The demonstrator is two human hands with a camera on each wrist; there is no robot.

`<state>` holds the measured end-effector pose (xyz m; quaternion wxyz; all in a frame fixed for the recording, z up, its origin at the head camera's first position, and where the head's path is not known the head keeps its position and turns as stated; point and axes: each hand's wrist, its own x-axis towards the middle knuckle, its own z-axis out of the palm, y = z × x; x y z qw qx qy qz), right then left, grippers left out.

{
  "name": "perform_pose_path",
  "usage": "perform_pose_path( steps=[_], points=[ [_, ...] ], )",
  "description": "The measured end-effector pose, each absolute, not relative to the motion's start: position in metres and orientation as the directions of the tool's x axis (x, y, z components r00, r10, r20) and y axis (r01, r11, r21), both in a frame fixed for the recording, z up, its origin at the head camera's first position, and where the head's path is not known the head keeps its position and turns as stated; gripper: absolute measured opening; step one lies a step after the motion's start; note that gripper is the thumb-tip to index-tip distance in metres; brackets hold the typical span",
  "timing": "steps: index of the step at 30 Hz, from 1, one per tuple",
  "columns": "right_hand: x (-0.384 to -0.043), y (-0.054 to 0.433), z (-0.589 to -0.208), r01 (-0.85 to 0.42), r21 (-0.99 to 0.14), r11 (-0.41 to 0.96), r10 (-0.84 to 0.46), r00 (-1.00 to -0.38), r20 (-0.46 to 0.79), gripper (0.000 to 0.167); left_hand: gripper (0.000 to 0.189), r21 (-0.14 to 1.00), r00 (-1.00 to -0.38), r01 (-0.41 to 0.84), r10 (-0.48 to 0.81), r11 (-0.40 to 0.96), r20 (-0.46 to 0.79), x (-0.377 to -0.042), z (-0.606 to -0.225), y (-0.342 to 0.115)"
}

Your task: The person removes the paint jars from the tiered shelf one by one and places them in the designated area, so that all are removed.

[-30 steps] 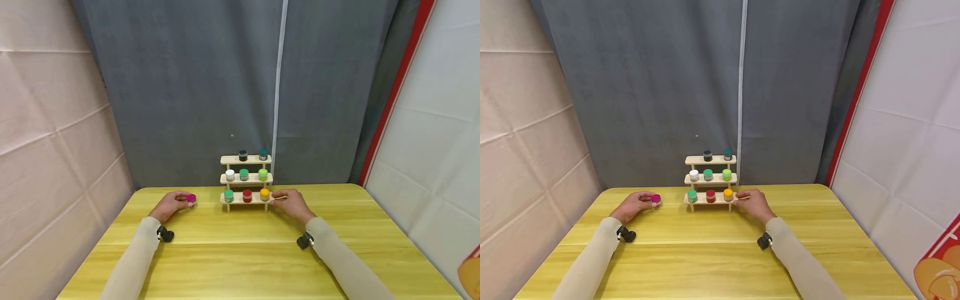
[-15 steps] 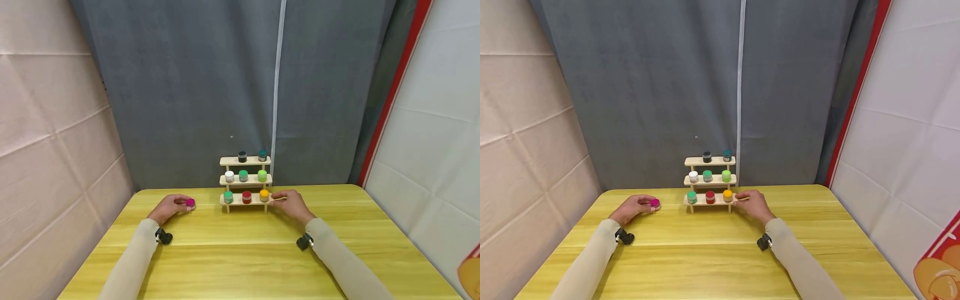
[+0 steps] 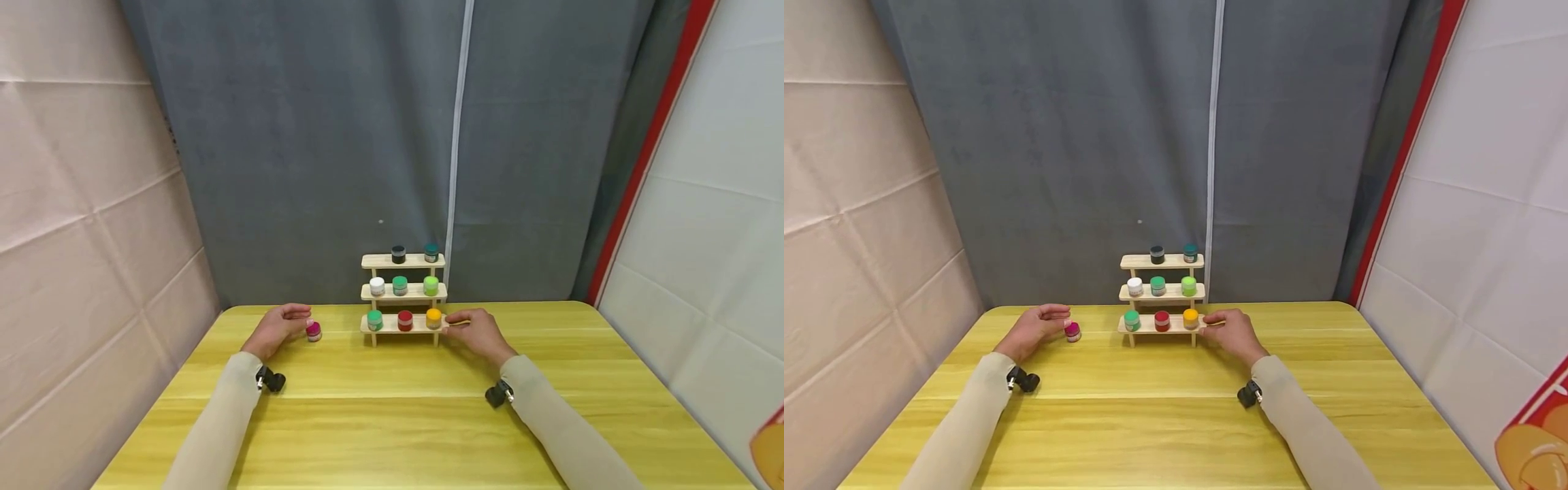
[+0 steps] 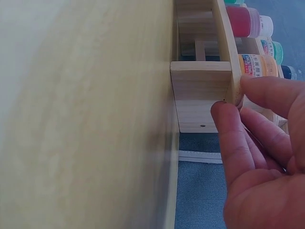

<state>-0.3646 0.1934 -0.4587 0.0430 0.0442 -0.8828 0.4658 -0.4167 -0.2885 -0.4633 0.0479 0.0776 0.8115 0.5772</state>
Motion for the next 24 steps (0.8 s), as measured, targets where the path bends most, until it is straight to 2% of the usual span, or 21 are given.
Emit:
perform_pose_path(
  steps=[5, 13, 24],
  points=[
    [-0.366, 0.194, -0.46, -0.119, -0.821, 0.559, -0.036, -0.992, 0.12, 0.033, 0.054, 0.935, -0.988, 0.11, 0.137, 0.338, 0.067, -0.417, -0.448, -0.28],
    [-0.366, 0.193, -0.46, -0.122, -0.82, 0.56, -0.039, -0.992, 0.121, 0.032, 0.06, 0.957, -0.984, 0.12, 0.162, 0.264, 0.078, -0.423, -0.431, -0.268],
    [-0.362, 0.192, -0.455, -0.111, -0.814, 0.571, -0.028, -0.993, 0.116, 0.031, 0.061, 0.953, -0.976, 0.155, 0.189, 0.259, 0.108, -0.434, -0.401, -0.231]
  ],
)
